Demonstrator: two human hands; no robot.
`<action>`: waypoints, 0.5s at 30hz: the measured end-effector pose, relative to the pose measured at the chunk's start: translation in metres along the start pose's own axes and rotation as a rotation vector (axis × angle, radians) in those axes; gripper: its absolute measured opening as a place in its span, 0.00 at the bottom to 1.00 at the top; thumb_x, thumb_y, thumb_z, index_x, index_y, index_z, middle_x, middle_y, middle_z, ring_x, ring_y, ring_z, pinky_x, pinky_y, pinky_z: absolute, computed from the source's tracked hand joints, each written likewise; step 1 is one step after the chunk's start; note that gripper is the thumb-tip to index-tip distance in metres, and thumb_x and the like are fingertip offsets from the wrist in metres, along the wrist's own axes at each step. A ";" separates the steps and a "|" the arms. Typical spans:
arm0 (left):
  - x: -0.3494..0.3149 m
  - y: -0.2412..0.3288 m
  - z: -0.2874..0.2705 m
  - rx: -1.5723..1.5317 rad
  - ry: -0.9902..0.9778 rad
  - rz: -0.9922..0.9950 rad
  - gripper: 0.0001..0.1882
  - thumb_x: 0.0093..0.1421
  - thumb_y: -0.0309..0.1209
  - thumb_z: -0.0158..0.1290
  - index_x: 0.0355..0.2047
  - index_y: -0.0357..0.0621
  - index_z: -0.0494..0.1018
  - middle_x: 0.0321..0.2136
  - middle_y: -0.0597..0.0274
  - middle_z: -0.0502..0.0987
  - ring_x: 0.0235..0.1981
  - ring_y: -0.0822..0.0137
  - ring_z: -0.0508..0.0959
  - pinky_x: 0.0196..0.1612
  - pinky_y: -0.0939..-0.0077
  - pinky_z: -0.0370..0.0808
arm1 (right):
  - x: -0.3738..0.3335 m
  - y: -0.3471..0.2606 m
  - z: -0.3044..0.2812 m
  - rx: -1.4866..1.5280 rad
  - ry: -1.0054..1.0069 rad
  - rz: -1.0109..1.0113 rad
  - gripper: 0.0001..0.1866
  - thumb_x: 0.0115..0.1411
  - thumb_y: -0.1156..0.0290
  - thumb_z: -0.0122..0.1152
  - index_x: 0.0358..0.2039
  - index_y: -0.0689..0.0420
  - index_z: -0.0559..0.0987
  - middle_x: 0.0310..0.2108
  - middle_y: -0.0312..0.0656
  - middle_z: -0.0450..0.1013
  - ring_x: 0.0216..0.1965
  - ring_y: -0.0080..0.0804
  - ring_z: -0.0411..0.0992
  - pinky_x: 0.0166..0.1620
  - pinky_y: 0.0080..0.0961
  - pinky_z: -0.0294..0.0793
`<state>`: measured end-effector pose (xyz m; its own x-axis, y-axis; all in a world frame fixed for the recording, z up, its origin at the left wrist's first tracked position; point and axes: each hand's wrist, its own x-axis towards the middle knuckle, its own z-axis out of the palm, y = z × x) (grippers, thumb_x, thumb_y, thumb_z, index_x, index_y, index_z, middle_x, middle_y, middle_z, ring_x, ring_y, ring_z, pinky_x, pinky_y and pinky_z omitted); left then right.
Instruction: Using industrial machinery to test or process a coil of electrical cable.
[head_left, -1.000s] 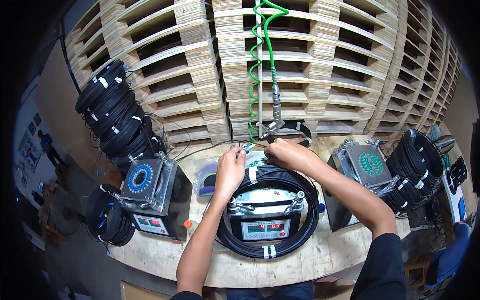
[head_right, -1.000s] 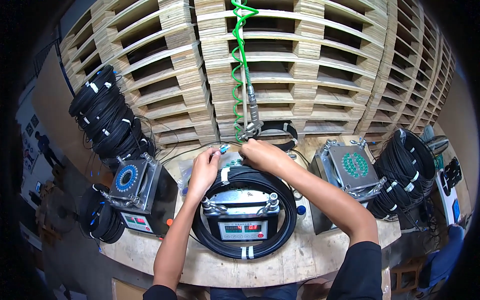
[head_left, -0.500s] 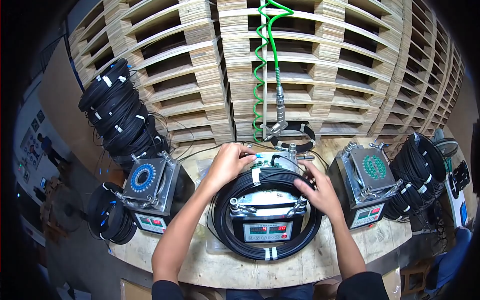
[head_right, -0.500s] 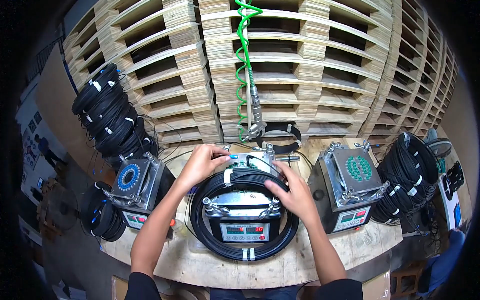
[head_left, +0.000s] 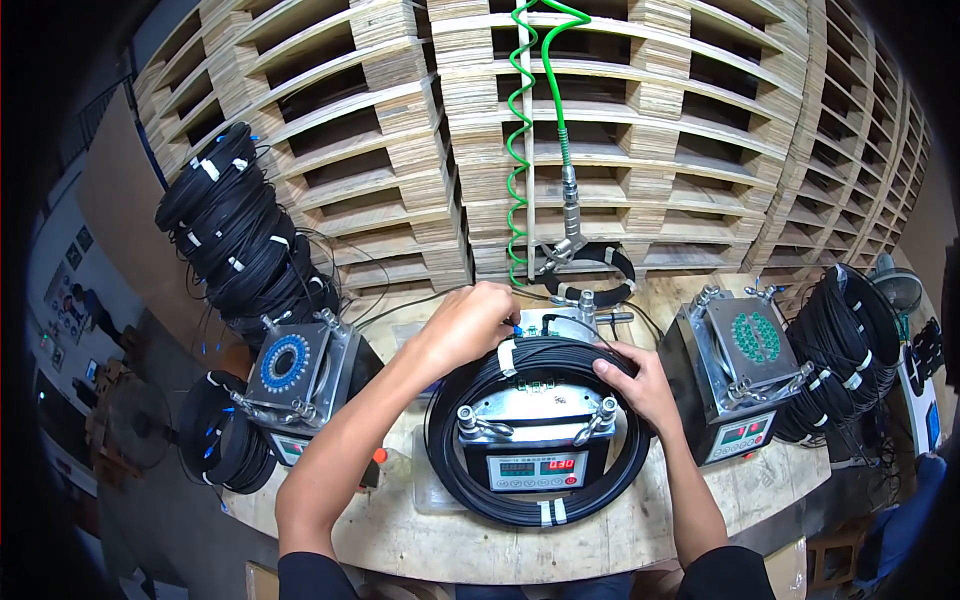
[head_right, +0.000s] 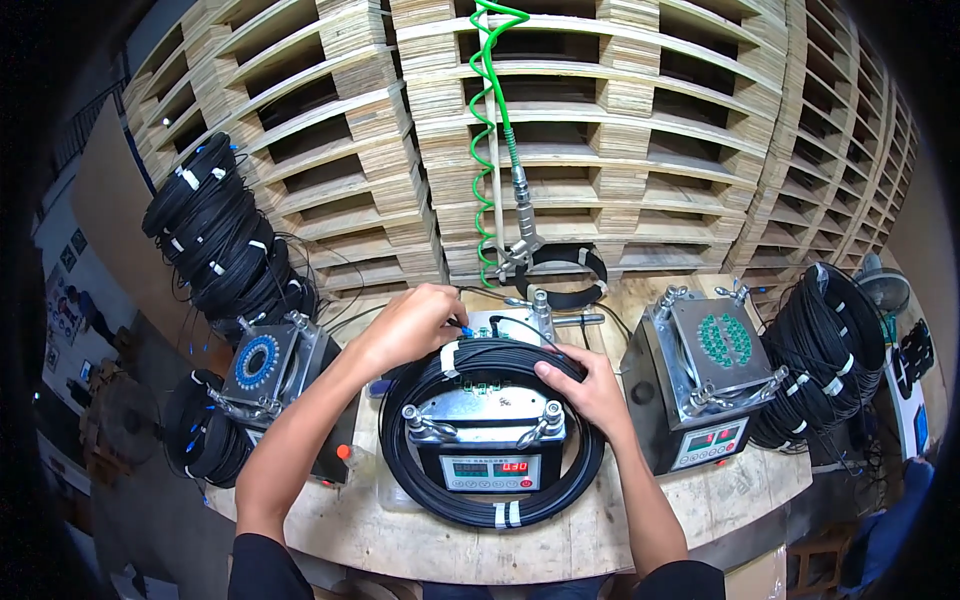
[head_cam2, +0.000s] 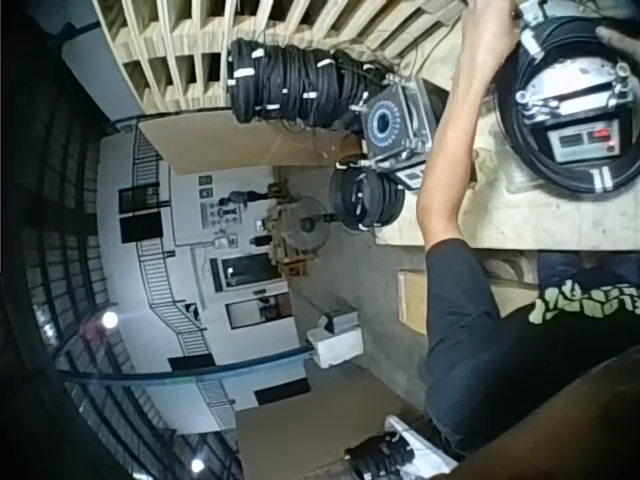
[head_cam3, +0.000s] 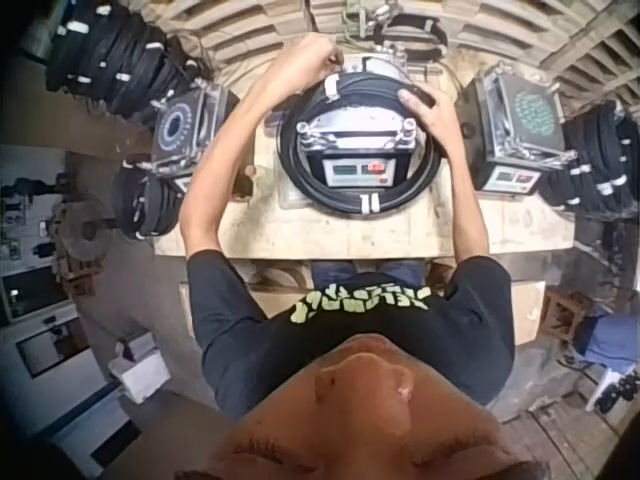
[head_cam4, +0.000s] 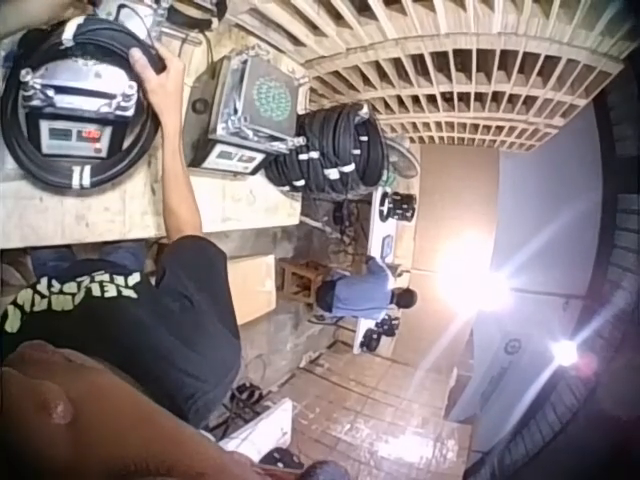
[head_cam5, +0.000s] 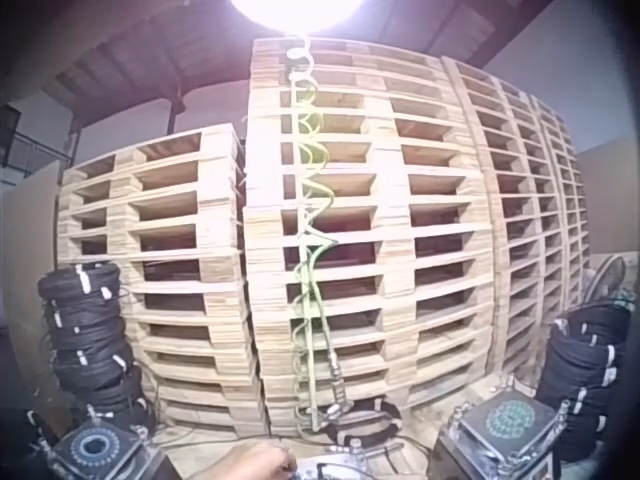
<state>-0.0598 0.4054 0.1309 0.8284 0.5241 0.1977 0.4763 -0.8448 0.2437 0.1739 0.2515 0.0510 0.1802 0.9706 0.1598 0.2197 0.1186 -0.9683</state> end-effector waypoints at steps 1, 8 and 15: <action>0.002 0.000 0.002 0.041 -0.010 0.027 0.09 0.52 0.24 0.61 0.35 0.38 0.81 0.35 0.50 0.80 0.41 0.49 0.80 0.44 0.60 0.77 | 0.003 0.001 0.000 -0.018 0.004 -0.018 0.23 0.58 0.61 0.69 0.47 0.68 0.80 0.34 0.40 0.79 0.36 0.22 0.74 0.43 0.20 0.73; 0.027 0.012 -0.008 0.109 -0.212 -0.052 0.08 0.50 0.21 0.61 0.33 0.36 0.81 0.32 0.44 0.81 0.37 0.47 0.82 0.40 0.57 0.79 | -0.014 0.015 0.004 -0.049 0.044 -0.093 0.23 0.59 0.60 0.68 0.47 0.66 0.78 0.33 0.40 0.77 0.35 0.23 0.73 0.43 0.21 0.72; 0.033 0.028 -0.003 0.271 -0.203 -0.023 0.07 0.48 0.17 0.54 0.29 0.33 0.79 0.33 0.42 0.81 0.39 0.46 0.83 0.40 0.55 0.81 | -0.017 0.023 0.009 -0.065 0.082 -0.104 0.21 0.62 0.60 0.64 0.47 0.64 0.77 0.32 0.41 0.75 0.36 0.24 0.72 0.44 0.23 0.71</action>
<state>-0.0199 0.3990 0.1469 0.8454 0.5341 -0.0049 0.5339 -0.8453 -0.0203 0.1669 0.2396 0.0241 0.2303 0.9332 0.2759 0.3021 0.2009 -0.9319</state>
